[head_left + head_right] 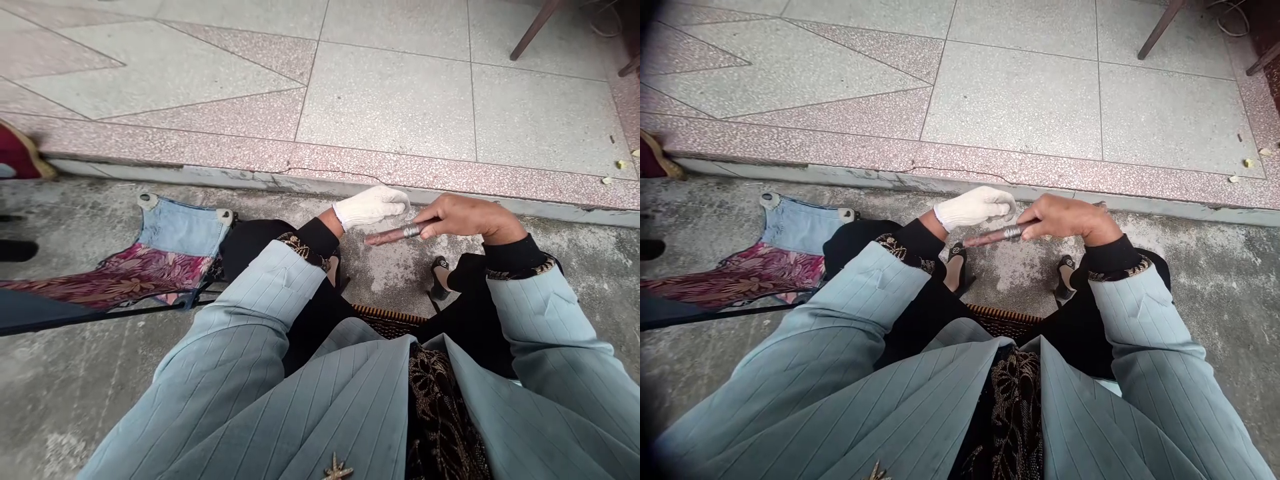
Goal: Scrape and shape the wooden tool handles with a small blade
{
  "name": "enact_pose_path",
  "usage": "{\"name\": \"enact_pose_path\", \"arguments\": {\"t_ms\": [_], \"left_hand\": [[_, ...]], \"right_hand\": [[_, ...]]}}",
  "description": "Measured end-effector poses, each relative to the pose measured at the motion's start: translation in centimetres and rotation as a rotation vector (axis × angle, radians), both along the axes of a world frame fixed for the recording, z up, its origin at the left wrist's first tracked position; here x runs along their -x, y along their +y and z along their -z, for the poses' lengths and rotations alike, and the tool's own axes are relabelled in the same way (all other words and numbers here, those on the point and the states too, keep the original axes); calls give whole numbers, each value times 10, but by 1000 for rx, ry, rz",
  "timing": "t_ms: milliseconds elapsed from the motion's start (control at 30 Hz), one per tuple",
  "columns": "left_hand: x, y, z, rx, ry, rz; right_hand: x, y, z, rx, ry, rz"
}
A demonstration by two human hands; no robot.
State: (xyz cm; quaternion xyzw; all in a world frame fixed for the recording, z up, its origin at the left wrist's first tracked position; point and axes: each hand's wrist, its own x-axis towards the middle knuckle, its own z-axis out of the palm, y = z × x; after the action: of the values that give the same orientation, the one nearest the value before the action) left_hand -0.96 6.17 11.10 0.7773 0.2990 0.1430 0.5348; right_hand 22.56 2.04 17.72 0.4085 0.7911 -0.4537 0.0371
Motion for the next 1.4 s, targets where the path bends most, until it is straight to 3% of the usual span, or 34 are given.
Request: {"name": "enact_pose_path", "arguments": {"t_ms": [100, 200, 300, 400, 467, 533, 667, 733, 833, 1000, 1100, 1200, 1300, 1400], "left_hand": [[-4, -7, 13, 246, -107, 10], [-12, -21, 25, 492, -222, 39], [-17, -32, 27, 528, -173, 123], [-17, -34, 22, 484, -87, 200], [-13, -30, 18, 444, -109, 165], [-8, -22, 15, 391, -137, 80], [1, -9, 12, 287, -118, -39], [2, -6, 11, 268, -119, -42], [-1, -8, 13, 280, -127, -49], [-8, -18, 24, 494, -204, 10], [-9, -21, 28, 542, -251, 104], [-10, -23, 25, 478, -173, 130], [-9, -23, 19, 343, -53, 151], [-8, -20, 14, 130, 37, 154]], "right_hand": [[-10, 1, -6, -79, 92, 185], [-14, 6, -4, -224, 44, 401], [-10, 14, 6, -406, -231, 501], [-3, 18, 20, -475, -593, 413], [2, 17, 27, -383, -718, 280], [7, 13, 28, -219, -711, 117], [6, 6, 17, 221, -353, -208], [-2, 5, 9, 358, -105, -233], [-16, 7, -1, 291, 169, -12], [-27, 11, -2, 94, 295, 356], [-24, 15, 4, 2, 225, 513], [-17, 19, 12, -162, -33, 587], [-6, 20, 20, -258, -370, 459], [2, 16, 24, -92, -530, 127]]}}
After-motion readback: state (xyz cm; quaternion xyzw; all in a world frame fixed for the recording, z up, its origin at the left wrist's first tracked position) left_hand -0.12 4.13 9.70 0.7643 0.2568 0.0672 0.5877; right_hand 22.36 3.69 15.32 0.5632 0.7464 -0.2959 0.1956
